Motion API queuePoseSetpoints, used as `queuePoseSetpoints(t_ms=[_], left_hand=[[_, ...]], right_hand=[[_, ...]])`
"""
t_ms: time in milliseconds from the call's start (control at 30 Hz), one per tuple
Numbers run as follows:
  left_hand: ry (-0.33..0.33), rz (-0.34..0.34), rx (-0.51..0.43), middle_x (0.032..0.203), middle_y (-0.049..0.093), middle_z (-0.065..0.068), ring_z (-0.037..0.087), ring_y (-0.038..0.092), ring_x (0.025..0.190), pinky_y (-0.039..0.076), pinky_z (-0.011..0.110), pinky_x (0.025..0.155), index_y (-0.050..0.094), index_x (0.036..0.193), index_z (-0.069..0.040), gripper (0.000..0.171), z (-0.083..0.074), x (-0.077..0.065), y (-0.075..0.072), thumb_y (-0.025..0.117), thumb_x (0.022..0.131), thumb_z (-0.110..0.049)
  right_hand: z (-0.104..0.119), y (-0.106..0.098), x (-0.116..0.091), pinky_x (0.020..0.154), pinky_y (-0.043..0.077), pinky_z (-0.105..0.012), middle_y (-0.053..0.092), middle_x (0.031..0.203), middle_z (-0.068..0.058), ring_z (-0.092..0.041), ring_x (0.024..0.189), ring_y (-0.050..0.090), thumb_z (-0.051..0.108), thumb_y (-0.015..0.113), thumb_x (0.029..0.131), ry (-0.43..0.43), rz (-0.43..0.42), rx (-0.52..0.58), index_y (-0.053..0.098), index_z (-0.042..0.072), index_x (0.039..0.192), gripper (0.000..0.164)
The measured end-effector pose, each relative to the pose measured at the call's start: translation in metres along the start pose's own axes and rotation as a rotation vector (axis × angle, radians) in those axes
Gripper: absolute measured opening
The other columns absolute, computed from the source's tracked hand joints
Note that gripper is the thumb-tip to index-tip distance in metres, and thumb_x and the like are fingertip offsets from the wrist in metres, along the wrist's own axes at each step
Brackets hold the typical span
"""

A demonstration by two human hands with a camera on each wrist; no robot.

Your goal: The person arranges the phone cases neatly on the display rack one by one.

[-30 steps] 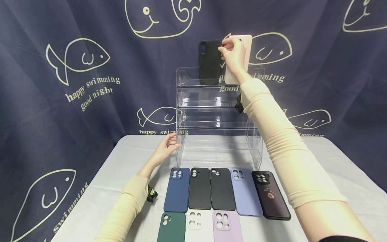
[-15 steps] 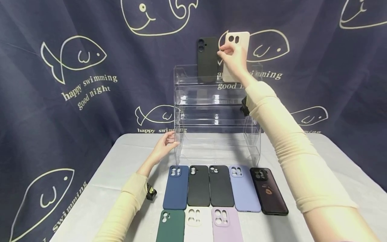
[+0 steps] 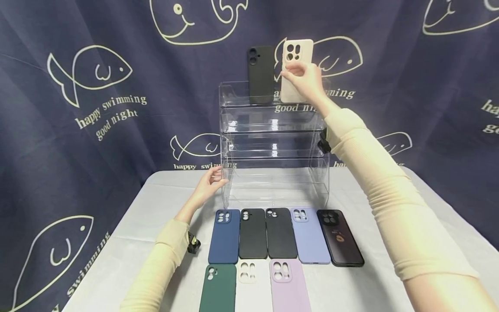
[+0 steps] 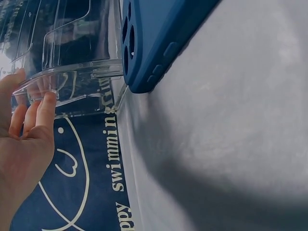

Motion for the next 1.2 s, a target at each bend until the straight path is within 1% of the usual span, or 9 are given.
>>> queuePoseSetpoints(t_ms=[167,400,467,600,700,900,1067,1200], left_hand=[[-0.008,-0.002,0.010,0.128,0.046,0.024,0.038,0.049,0.119,0.039,0.048,0.106,0.036,0.140,-0.003,0.059,0.000,-0.002,0.000,0.064,0.089,-0.014],[0.021,-0.021,0.025,0.127,0.047,0.025,0.038,0.049,0.119,0.040,0.047,0.106,0.036,0.140,-0.003,0.059,-0.007,0.005,-0.004,0.063,0.089,-0.015],[0.022,-0.021,0.027,0.128,0.046,0.025,0.038,0.049,0.119,0.040,0.047,0.106,0.036,0.140,-0.003,0.059,-0.008,0.007,-0.005,0.063,0.090,-0.015],[0.004,-0.018,0.042,0.129,0.047,0.024,0.037,0.049,0.120,0.040,0.045,0.106,0.035,0.141,-0.004,0.059,-0.009,0.008,-0.005,0.063,0.090,-0.017],[-0.013,-0.018,0.049,0.130,0.047,0.023,0.036,0.049,0.121,0.041,0.045,0.106,0.037,0.140,-0.005,0.058,-0.010,0.006,-0.003,0.063,0.090,-0.017],[-0.017,-0.001,0.053,0.132,0.047,0.024,0.037,0.049,0.121,0.042,0.045,0.104,0.036,0.140,-0.003,0.057,-0.009,0.002,0.003,0.061,0.091,-0.017],[-0.004,0.004,0.050,0.131,0.047,0.026,0.039,0.049,0.120,0.043,0.047,0.103,0.035,0.141,-0.001,0.057,-0.008,0.000,0.001,0.061,0.091,-0.015],[0.000,0.003,0.044,0.130,0.047,0.026,0.039,0.050,0.119,0.043,0.046,0.103,0.035,0.140,-0.001,0.057,-0.011,-0.003,0.000,0.061,0.091,-0.015]], right_hand=[[-0.004,-0.008,-0.014,0.079,0.051,-0.016,0.069,0.111,-0.011,-0.007,0.089,0.066,0.034,0.069,0.084,0.013,0.025,-0.014,0.067,0.008,0.113,0.038],[0.002,-0.033,-0.028,0.086,0.052,-0.019,0.069,0.111,-0.010,-0.008,0.095,0.067,0.035,0.069,0.084,-0.009,0.022,-0.011,0.067,0.009,0.113,0.040],[0.004,-0.039,-0.033,0.086,0.051,-0.019,0.068,0.113,-0.007,-0.008,0.097,0.067,0.038,0.069,0.084,-0.002,0.033,-0.019,0.067,0.011,0.115,0.041],[0.003,-0.048,-0.045,0.088,0.050,-0.021,0.066,0.118,-0.004,-0.010,0.103,0.065,0.042,0.067,0.084,0.005,0.073,-0.046,0.066,0.013,0.117,0.044],[-0.002,-0.050,-0.056,0.091,0.050,-0.023,0.065,0.119,-0.004,-0.011,0.104,0.065,0.044,0.067,0.084,0.008,0.105,-0.046,0.065,0.012,0.119,0.048],[-0.010,-0.052,-0.075,0.096,0.048,-0.028,0.065,0.120,-0.006,-0.013,0.106,0.064,0.044,0.067,0.084,0.027,0.166,-0.025,0.064,0.010,0.120,0.050],[-0.010,-0.052,-0.090,0.097,0.048,-0.030,0.063,0.123,-0.005,-0.014,0.108,0.063,0.043,0.067,0.084,0.036,0.206,0.011,0.063,0.010,0.122,0.051],[-0.008,-0.051,-0.104,0.097,0.048,-0.032,0.063,0.124,-0.005,-0.014,0.110,0.062,0.043,0.067,0.084,0.036,0.238,0.034,0.062,0.010,0.122,0.050]])
Point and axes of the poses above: each hand's wrist, its own x-axis towards the middle knuckle, its own y-axis out of the palm, z = x × y, the point moved 5 cm from there along x, towards the middle knuckle
